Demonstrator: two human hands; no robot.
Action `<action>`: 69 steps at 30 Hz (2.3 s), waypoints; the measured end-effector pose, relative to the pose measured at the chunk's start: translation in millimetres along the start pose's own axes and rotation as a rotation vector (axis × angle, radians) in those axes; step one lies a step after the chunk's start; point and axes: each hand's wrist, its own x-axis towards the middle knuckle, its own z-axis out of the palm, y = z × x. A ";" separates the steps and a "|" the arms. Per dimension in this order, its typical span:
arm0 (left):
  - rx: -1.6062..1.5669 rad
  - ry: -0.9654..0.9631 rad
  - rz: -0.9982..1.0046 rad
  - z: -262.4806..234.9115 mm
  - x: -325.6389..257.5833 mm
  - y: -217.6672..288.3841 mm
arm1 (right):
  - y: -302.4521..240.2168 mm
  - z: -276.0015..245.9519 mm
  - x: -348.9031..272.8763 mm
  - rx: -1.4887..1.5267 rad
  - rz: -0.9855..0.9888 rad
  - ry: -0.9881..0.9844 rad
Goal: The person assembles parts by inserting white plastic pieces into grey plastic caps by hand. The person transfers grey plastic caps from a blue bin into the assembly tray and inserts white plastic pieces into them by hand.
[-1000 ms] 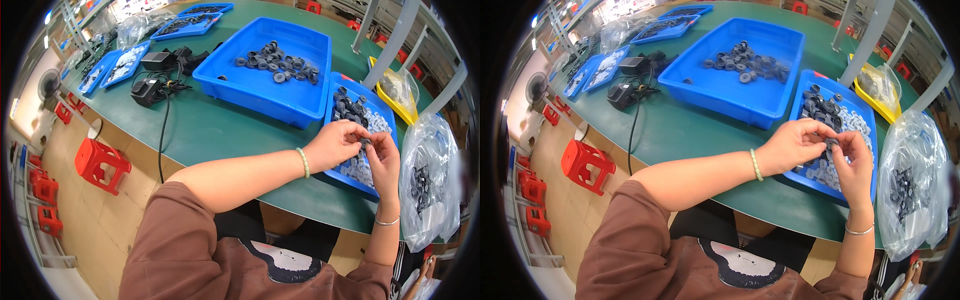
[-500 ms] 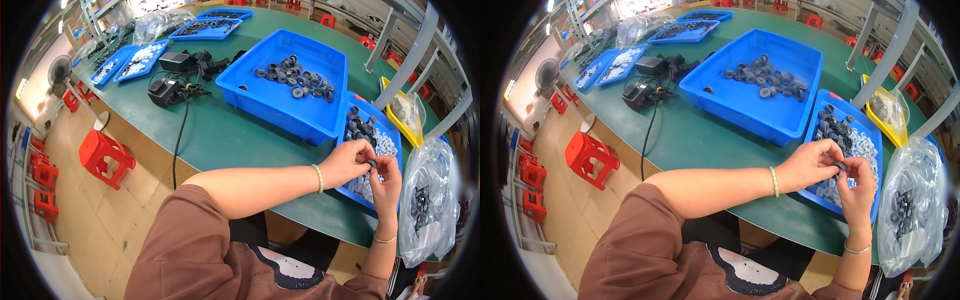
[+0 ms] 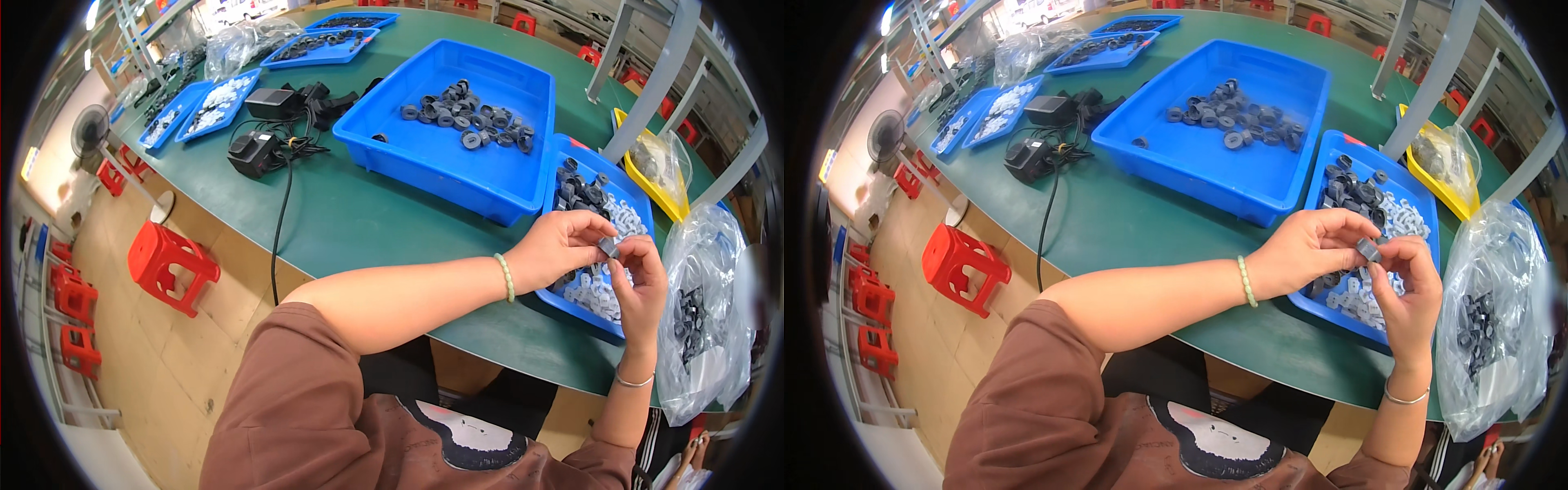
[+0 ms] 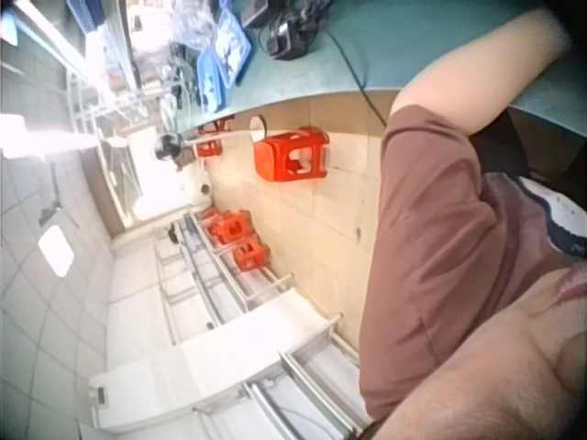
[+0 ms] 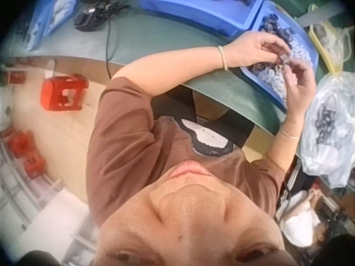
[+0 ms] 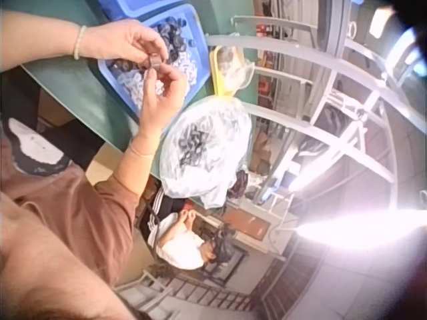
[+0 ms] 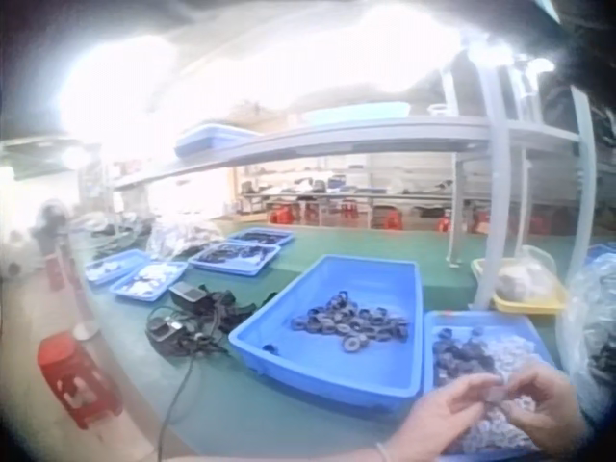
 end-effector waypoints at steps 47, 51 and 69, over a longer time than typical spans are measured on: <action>0.160 -0.045 0.042 -1.5 -0.2 7.1 | 11.9 -8.6 1.5 -0.025 -0.097 -0.001; 0.182 -0.043 0.052 -0.7 0.8 6.9 | 7.9 -10.9 2.4 -0.088 -0.156 -0.021; 0.167 0.027 -0.211 -0.5 4.9 10.6 | 18.0 -5.8 1.5 -0.067 0.004 -0.035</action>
